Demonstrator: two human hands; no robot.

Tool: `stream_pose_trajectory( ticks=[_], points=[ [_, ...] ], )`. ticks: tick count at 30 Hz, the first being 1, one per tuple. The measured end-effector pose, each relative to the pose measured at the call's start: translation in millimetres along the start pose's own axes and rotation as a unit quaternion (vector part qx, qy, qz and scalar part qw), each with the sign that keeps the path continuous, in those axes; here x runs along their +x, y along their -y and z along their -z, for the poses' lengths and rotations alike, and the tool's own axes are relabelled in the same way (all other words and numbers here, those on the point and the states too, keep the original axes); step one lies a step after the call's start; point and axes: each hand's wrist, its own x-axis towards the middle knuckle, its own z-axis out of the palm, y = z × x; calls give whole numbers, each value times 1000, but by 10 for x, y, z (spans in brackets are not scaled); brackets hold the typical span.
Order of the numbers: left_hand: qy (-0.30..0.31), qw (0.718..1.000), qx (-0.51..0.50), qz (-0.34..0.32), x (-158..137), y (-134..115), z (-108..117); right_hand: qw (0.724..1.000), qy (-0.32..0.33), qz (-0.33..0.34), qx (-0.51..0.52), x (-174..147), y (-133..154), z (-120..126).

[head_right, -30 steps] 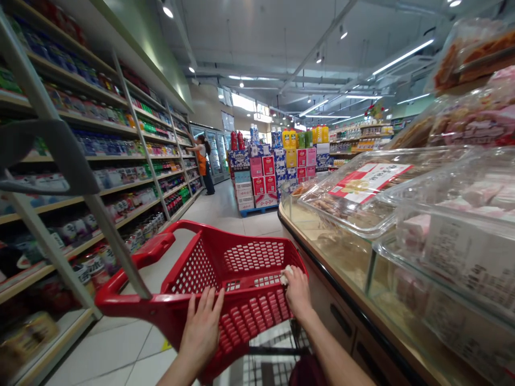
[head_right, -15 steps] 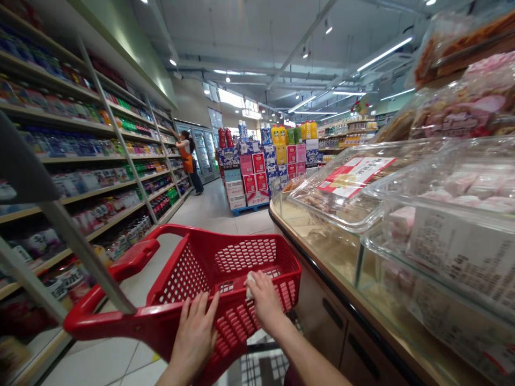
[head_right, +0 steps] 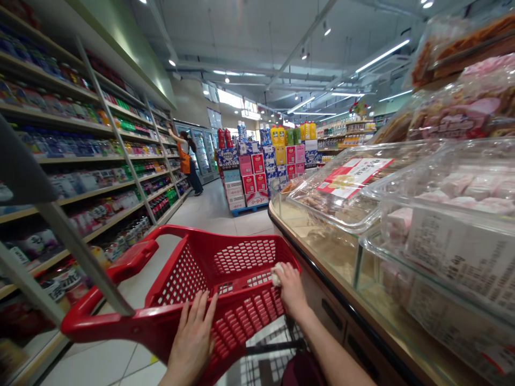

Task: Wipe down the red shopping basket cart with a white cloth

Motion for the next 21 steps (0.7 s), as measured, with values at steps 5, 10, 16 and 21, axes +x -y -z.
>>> stream_pose_trajectory(
  ticks=[5, 10, 16, 21],
  points=[
    [-13, 1000, -1, 6, -5, -9, -35, 999, -26, -19, -1, 11, 4, -36],
    [-45, 999, 1, -7, -7, 18, -66, 997, -27, 63, 41, 24, -134, -43],
    [-76, 997, -12, 7, 11, -25, -69, 997, -62, 25, 39, 41, -131, -57],
    [-79, 997, -23, -5, 2, -6, -63, 992, -55, 91, 67, 41, -82, -48]
  ],
)
